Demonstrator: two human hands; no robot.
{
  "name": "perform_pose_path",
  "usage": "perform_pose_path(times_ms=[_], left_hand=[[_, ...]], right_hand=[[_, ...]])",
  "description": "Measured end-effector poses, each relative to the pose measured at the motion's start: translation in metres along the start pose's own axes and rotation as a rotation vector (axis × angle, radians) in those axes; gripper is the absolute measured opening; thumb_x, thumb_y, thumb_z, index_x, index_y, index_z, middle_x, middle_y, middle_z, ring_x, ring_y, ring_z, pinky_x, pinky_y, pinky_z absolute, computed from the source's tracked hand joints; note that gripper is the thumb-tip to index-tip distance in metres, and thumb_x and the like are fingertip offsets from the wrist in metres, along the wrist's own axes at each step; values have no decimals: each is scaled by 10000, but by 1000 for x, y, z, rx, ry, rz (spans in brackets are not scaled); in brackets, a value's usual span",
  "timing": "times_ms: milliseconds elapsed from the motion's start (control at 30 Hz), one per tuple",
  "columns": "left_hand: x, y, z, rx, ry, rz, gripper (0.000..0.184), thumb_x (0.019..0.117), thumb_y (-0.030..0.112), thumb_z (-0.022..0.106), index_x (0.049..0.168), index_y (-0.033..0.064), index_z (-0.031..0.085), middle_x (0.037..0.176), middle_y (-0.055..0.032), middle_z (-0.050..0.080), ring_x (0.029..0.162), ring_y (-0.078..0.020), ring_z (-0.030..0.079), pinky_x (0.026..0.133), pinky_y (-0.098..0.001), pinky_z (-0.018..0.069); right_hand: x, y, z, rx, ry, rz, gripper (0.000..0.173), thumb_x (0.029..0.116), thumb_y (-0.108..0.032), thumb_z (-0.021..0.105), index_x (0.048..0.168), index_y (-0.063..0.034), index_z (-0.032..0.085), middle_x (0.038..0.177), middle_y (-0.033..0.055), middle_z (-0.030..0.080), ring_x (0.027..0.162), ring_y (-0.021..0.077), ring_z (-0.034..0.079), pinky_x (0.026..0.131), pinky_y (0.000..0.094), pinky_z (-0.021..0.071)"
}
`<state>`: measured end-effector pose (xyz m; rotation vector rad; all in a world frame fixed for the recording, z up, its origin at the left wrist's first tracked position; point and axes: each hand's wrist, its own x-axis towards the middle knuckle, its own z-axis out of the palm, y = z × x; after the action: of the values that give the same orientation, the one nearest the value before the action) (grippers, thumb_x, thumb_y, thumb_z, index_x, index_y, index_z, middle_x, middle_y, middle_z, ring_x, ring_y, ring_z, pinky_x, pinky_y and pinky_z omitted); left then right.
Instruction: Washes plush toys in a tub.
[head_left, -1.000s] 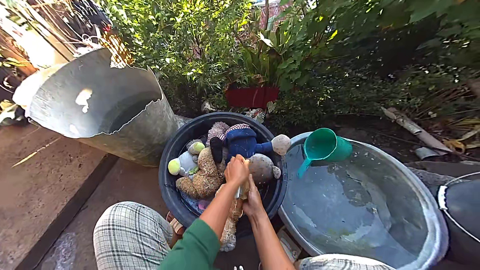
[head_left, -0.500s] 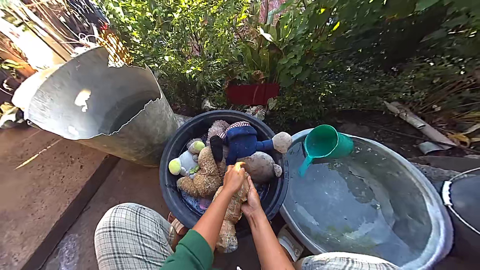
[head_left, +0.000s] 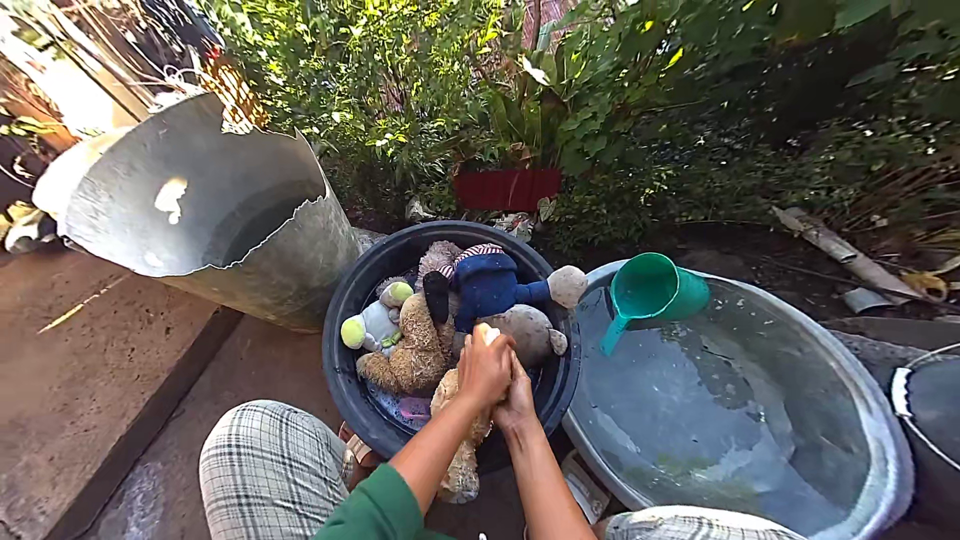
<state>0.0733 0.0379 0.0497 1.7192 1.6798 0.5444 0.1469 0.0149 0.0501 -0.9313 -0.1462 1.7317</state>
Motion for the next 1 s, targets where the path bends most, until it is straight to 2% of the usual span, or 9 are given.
perform_pose_path(times_ms=[100, 167, 267, 400, 500, 667, 767, 833, 1000], left_hand=[[-66, -39, 32, 108, 248, 386, 327, 1000, 175, 567, 1278, 227, 732, 1420, -263, 585, 1260, -478, 592, 1001, -617, 509], [-82, -59, 35, 135, 275, 422, 337, 982, 183, 590, 1255, 309, 742, 1405, -211, 612, 1247, -455, 600, 971, -613, 506], [-91, -70, 26, 34, 164, 142, 423, 1002, 135, 491, 1348, 281, 686, 1464, -229, 547, 1281, -475, 539, 988, -630, 457], [-104, -84, 13, -263, 1, -387, 485, 1058, 102, 419, 1541, 115, 464, 1524, -285, 426, 1407, -460, 416, 1157, -611, 340], [-105, -99, 15, -610, 25, -609, 503, 1038, 10, 444, 1532, 98, 430, 1509, -301, 419, 1366, -428, 464, 1106, -564, 423], [-100, -88, 9, -1142, 140, -858, 549, 1023, -57, 366, 1553, 85, 344, 1461, -245, 497, 1250, -355, 571, 988, -531, 506], [-108, -69, 11, -1092, 148, -764, 514, 1046, -11, 391, 1552, 63, 337, 1496, -267, 449, 1300, -369, 526, 1030, -530, 474], [-118, -44, 12, -810, 108, -472, 432, 1042, 34, 463, 1472, -5, 481, 1495, -318, 412, 1357, -422, 459, 1109, -542, 423], [-100, -21, 17, -177, 82, 59, 406, 1056, 253, 436, 1400, 178, 639, 1425, -218, 556, 1261, -417, 574, 994, -601, 495]], right_hand=[[-4, -10, 2, 1, 168, -16, 430, 1133, -324, 208, 1308, -63, 502, 1028, 72, 628, 891, 123, 639, 783, 300, 547], [6, -5, -8, 20, 243, -24, 413, 1132, -331, 251, 1351, -63, 478, 1061, 107, 620, 898, 160, 641, 781, 335, 556], [18, 8, -31, -124, 242, -85, 399, 1124, -271, 345, 1486, -104, 355, 1277, 139, 555, 1086, 217, 608, 892, 409, 540], [11, 5, -43, -890, 204, -126, 601, 1067, -207, 532, 1587, -73, 260, 1492, 260, 449, 1168, 354, 614, 865, 497, 556], [-18, 6, -32, -1425, 99, -64, 727, 968, -281, 680, 1566, -43, 342, 1437, 312, 474, 1199, 418, 595, 988, 544, 506], [-70, 47, -36, -1652, -249, 109, 728, 883, -352, 774, 1519, -159, 477, 1506, 279, 407, 1302, 413, 519, 1064, 532, 462], [-59, 59, -55, -1442, -178, -63, 502, 898, -156, 669, 1377, -41, 571, 1341, 283, 532, 1190, 390, 572, 992, 516, 490], [-48, 59, -57, -1050, -40, -85, 345, 1018, -95, 495, 1321, 63, 543, 1204, 228, 624, 1080, 270, 635, 927, 432, 538], [-54, 40, -26, -294, 176, 48, 387, 1135, -287, 255, 1210, -69, 565, 960, 34, 661, 862, 83, 651, 767, 267, 551]])
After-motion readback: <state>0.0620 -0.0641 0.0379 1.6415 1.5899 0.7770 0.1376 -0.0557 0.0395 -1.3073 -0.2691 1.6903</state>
